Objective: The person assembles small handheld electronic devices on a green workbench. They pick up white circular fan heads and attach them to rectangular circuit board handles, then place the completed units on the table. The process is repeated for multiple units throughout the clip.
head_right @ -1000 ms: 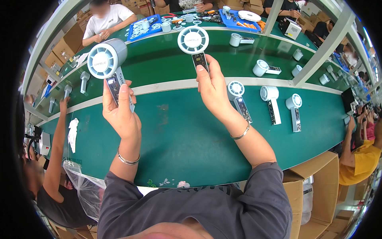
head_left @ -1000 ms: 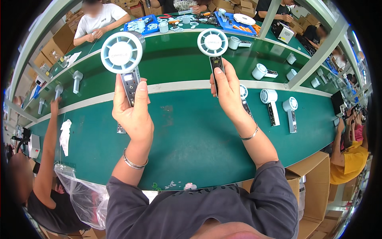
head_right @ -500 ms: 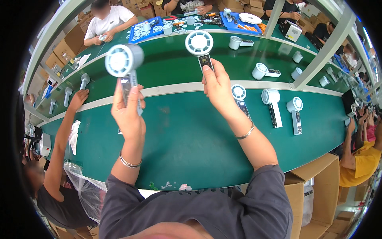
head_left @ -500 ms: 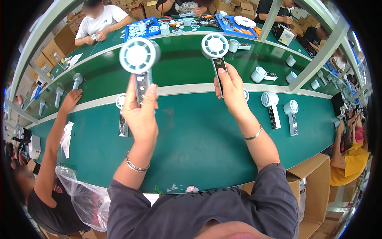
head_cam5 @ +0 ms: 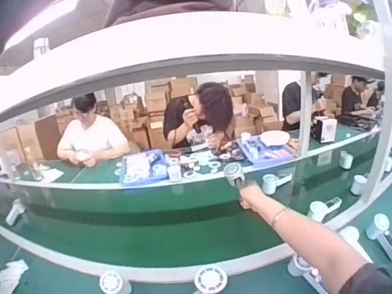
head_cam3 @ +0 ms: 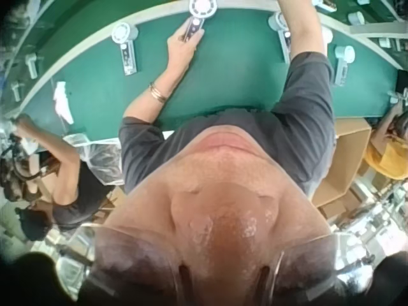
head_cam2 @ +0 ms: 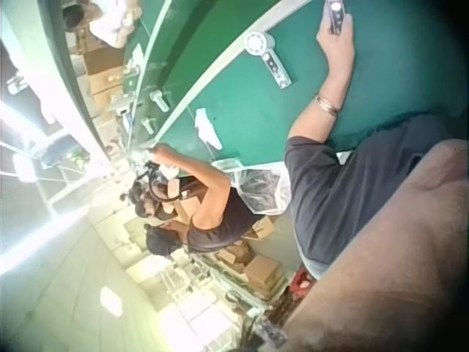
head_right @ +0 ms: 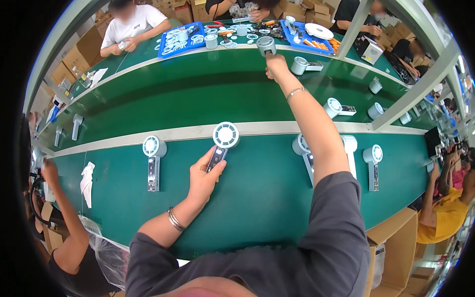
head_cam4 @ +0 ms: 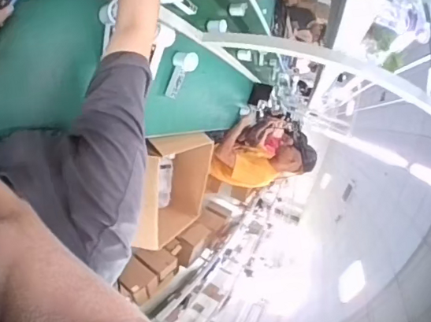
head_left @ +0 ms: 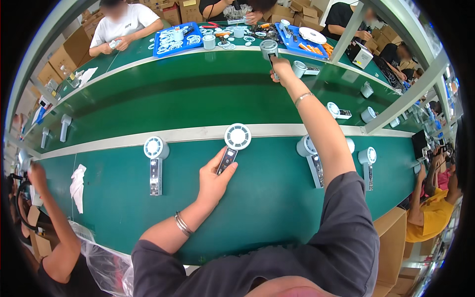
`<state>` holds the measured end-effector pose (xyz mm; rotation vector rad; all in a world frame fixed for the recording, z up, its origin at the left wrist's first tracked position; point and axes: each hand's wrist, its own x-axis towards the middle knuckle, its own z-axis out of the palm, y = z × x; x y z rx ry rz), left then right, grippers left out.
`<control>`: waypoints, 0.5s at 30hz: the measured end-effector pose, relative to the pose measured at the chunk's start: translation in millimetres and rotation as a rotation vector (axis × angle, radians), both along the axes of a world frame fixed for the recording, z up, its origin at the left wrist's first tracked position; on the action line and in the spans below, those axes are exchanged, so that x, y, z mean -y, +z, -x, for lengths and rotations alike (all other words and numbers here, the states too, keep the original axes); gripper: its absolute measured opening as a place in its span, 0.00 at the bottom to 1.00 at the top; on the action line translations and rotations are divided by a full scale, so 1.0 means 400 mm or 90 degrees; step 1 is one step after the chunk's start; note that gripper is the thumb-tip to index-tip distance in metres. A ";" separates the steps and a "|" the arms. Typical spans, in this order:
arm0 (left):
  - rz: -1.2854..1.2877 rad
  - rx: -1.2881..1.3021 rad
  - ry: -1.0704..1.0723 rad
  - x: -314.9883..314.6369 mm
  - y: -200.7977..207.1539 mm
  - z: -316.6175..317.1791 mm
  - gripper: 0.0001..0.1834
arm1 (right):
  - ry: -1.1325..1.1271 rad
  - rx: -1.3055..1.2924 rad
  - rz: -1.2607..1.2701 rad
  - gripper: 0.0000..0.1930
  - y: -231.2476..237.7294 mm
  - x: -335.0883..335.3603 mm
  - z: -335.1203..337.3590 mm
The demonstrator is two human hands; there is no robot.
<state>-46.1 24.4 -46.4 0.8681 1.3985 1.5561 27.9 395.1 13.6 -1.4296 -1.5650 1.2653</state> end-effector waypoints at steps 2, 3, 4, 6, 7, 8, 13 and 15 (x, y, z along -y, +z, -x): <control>0.025 0.001 -0.007 0.004 -0.001 0.004 0.26 | -0.021 0.011 -0.027 0.18 -0.011 -0.067 0.038; 0.010 -0.018 -0.008 0.006 -0.002 0.004 0.26 | -0.029 0.015 -0.041 0.19 -0.017 -0.099 0.057; -0.005 -0.037 -0.011 0.008 -0.004 0.003 0.26 | -0.038 0.009 -0.060 0.18 -0.027 -0.128 0.070; -0.022 -0.058 -0.008 0.010 -0.014 0.000 0.27 | -0.082 -0.083 -0.013 0.18 -0.049 -0.181 0.100; -0.015 -0.058 -0.008 0.011 -0.017 0.000 0.27 | -0.105 -0.129 0.013 0.18 -0.062 -0.205 0.115; -0.008 -0.057 -0.010 0.010 -0.019 0.001 0.26 | -0.143 -0.211 0.032 0.12 -0.071 -0.232 0.129; 0.003 -0.018 -0.009 0.008 -0.016 0.002 0.28 | -0.085 -0.302 0.031 0.11 -0.141 -0.315 0.166; 0.014 -0.026 -0.017 0.010 -0.016 0.005 0.28 | -0.094 -0.372 0.042 0.14 -0.173 -0.327 0.187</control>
